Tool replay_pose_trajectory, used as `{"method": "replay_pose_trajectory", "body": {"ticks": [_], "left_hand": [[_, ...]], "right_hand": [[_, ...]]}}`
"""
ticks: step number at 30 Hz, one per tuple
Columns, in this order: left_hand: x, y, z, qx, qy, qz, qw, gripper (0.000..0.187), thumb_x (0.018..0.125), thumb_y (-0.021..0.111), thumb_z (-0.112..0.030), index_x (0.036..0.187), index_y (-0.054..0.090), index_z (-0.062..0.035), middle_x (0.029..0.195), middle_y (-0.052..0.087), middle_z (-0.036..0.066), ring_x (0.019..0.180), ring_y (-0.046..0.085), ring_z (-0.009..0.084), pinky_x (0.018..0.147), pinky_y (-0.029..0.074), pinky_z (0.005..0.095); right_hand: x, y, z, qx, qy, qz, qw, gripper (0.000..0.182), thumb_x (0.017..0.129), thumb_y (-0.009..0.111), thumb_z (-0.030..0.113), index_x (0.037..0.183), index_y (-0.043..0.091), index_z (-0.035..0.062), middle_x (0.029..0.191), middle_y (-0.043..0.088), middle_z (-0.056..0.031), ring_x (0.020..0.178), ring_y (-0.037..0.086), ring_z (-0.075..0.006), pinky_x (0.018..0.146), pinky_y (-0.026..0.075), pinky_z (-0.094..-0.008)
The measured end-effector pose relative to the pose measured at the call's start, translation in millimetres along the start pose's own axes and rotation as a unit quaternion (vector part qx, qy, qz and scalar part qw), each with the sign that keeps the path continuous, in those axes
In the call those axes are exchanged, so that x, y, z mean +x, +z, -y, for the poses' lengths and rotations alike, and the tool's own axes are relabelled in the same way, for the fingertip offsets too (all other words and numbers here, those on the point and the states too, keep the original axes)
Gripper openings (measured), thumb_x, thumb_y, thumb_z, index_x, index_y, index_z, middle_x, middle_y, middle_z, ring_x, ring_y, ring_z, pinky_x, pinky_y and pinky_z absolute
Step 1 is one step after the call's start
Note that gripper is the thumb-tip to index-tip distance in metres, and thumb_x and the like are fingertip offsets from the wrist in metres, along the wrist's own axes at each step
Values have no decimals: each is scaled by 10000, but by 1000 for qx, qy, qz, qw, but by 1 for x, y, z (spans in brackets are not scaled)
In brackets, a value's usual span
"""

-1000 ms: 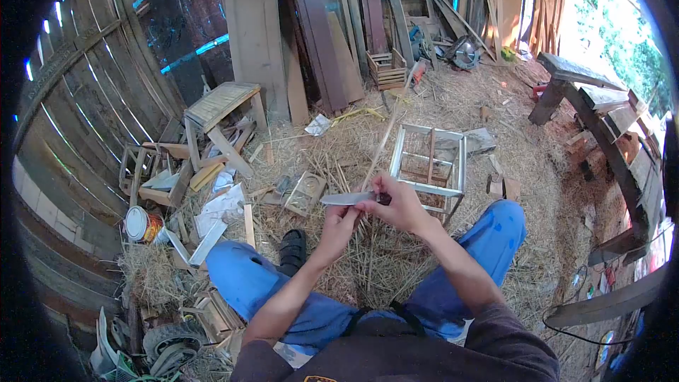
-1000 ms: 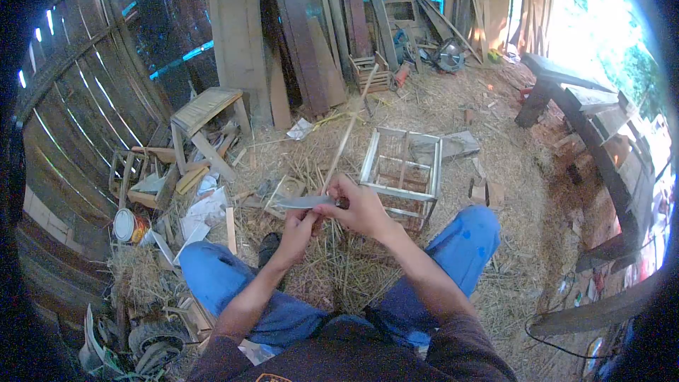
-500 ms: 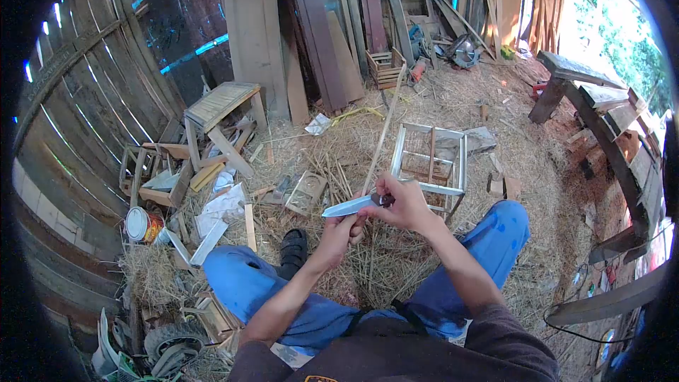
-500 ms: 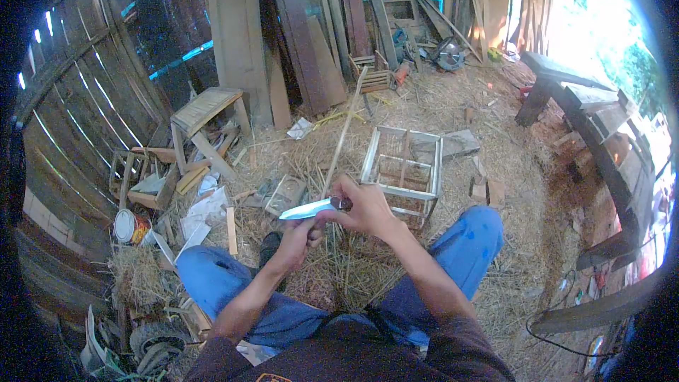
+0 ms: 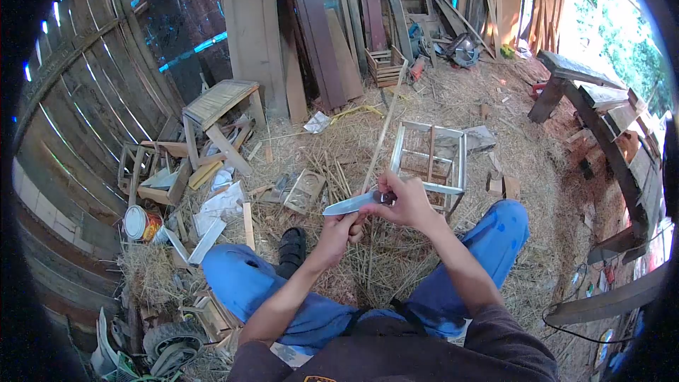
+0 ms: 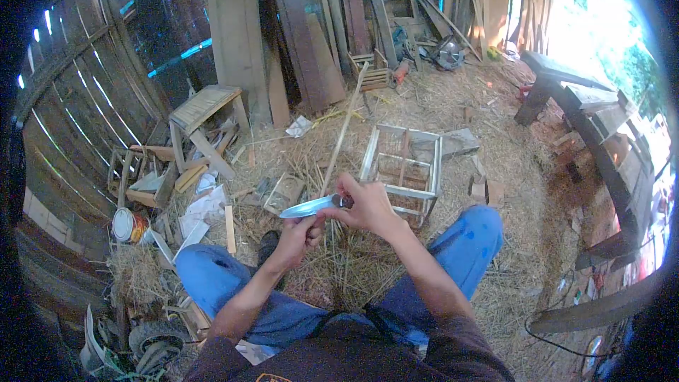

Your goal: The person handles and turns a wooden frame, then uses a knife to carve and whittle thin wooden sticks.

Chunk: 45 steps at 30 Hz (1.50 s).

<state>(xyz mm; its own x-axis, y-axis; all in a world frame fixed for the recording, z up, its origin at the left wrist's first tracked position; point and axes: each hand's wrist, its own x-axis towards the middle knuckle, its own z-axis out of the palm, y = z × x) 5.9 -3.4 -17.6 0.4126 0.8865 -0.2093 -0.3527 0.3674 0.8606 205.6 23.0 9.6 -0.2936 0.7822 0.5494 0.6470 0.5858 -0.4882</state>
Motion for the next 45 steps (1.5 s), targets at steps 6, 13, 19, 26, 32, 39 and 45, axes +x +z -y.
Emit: {"method": "replay_pose_trajectory", "body": {"ticks": [6, 13, 19, 26, 32, 39, 45], "left_hand": [[-3, -1, -1, 185, 81, -45, 978, 411, 1018, 555, -188, 1423, 538, -122, 737, 509, -34, 599, 412, 38, 528, 343, 220], [-12, -23, -49, 581, 240, -110, 770, 267, 955, 633, -229, 1159, 714, -77, 972, 719, 131, 800, 678, 232, 703, 515, 350], [-15, -34, -63, 684, 362, -170, 610, 166, 886, 635, -135, 1001, 752, -109, 922, 718, 80, 939, 646, 250, 960, 376, 433], [-20, -46, -70, 710, 297, -169, 616, 202, 847, 633, -61, 1023, 715, -117, 920, 646, 35, 1021, 603, 219, 1059, 304, 474], [-20, -41, -76, 710, 343, -177, 589, 152, 899, 614, -93, 1031, 689, -106, 1121, 611, 72, 1216, 518, 287, 1173, 187, 546], [-13, -28, -62, 641, 394, -296, 589, 348, 999, 560, -229, 1328, 547, -119, 1529, 304, 257, 1471, 234, 383, 1197, 84, 567], [1, -14, -16, 363, 349, -210, 838, 472, 1046, 497, -285, 1428, 395, -28, 1434, 437, 220, 1350, 436, 315, 1142, 311, 445]], "right_hand": [[-3, -4, 4, -36, -14, 12, 999, 586, 704, 859, 500, 955, 565, 60, 713, 644, -97, 621, 664, -288, 556, 500, -373], [6, -35, -10, -152, 60, -117, 980, 479, 795, 795, 354, 1183, 624, 132, 773, 698, -69, 656, 694, -267, 565, 520, -396], [-8, -34, -31, -184, 69, 9, 980, 351, 792, 762, 182, 1116, 636, 133, 808, 703, -96, 722, 696, -297, 646, 533, -419], [-4, -33, -7, -120, 126, -52, 983, 319, 817, 764, 228, 1096, 639, 136, 786, 689, -114, 725, 689, -308, 643, 517, -405], [-5, -30, -25, 6, 74, 162, 984, 213, 867, 721, 299, 898, 731, 88, 776, 689, -149, 757, 685, -338, 677, 521, -433], [-3, -25, -12, 114, 93, 211, 966, 304, 905, 696, 313, 925, 710, 10, 776, 659, -193, 692, 644, -261, 668, 493, -395], [-1, 0, 3, 272, 173, 134, 937, 276, 981, 651, 281, 941, 643, 8, 667, 518, 35, 610, 455, -59, 522, 376, -273]]}}
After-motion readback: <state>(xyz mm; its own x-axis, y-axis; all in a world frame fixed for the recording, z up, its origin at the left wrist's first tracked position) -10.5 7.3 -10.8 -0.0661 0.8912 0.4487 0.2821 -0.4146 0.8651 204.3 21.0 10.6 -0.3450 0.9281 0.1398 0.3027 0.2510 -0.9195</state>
